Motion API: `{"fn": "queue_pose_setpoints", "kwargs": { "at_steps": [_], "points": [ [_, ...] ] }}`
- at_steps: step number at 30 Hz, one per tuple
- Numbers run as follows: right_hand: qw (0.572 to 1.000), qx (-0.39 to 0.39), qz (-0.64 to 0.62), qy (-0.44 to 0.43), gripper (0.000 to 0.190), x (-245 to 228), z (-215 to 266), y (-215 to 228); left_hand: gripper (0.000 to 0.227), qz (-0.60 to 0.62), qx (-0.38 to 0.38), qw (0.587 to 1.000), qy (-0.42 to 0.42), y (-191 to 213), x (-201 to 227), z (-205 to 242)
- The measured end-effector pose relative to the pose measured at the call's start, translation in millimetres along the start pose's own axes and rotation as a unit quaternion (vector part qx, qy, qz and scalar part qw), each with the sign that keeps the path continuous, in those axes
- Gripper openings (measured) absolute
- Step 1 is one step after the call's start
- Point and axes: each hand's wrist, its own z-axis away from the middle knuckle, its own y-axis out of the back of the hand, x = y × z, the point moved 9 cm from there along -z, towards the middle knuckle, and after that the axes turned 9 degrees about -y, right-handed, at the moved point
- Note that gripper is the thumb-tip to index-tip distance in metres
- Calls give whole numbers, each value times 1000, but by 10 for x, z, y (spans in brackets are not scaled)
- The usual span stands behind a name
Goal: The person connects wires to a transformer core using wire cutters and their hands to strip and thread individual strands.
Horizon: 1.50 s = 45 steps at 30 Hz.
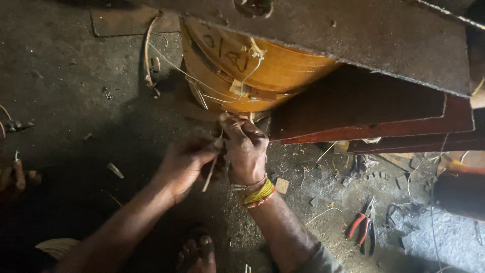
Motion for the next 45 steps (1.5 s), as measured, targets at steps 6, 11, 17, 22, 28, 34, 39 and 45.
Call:
{"fn": "queue_pose_setpoints", "kwargs": {
  "at_steps": [6, 11, 17, 22, 28, 34, 39, 45],
  "points": [
    [998, 19, 61, 23, 17, -86, 14, 46, 24, 67, -93, 992, -56, -220, 240, -57],
    [999, -12, 32, 32, 19, -46, -15, 69, 24, 10, -41, 996, -82, -161, 323, -89],
    [895, -19, 375, 242, 33, -215, 386, 5, 24, 18, -28, 995, -99, -169, 442, -100],
    [998, -54, 23, -31, 43, 269, 428, 312, 25, 43, 10, 992, -122, -97, 396, -277],
    [995, -62, 61, -56, 44, 480, 561, 344, 27, -12, 2, 993, -115, -174, 369, -278],
    [988, -91, 109, -53, 34, 542, 646, 295, 36, 59, -91, 994, -26, -202, 281, -206],
    [984, -124, 123, -47, 24, 571, 641, 242, 27, 10, -43, 993, -107, -100, 348, -350],
    [984, -132, 102, -59, 20, 594, 664, 259, 27, -9, -15, 994, -109, -161, 344, -417]
  ]
}}
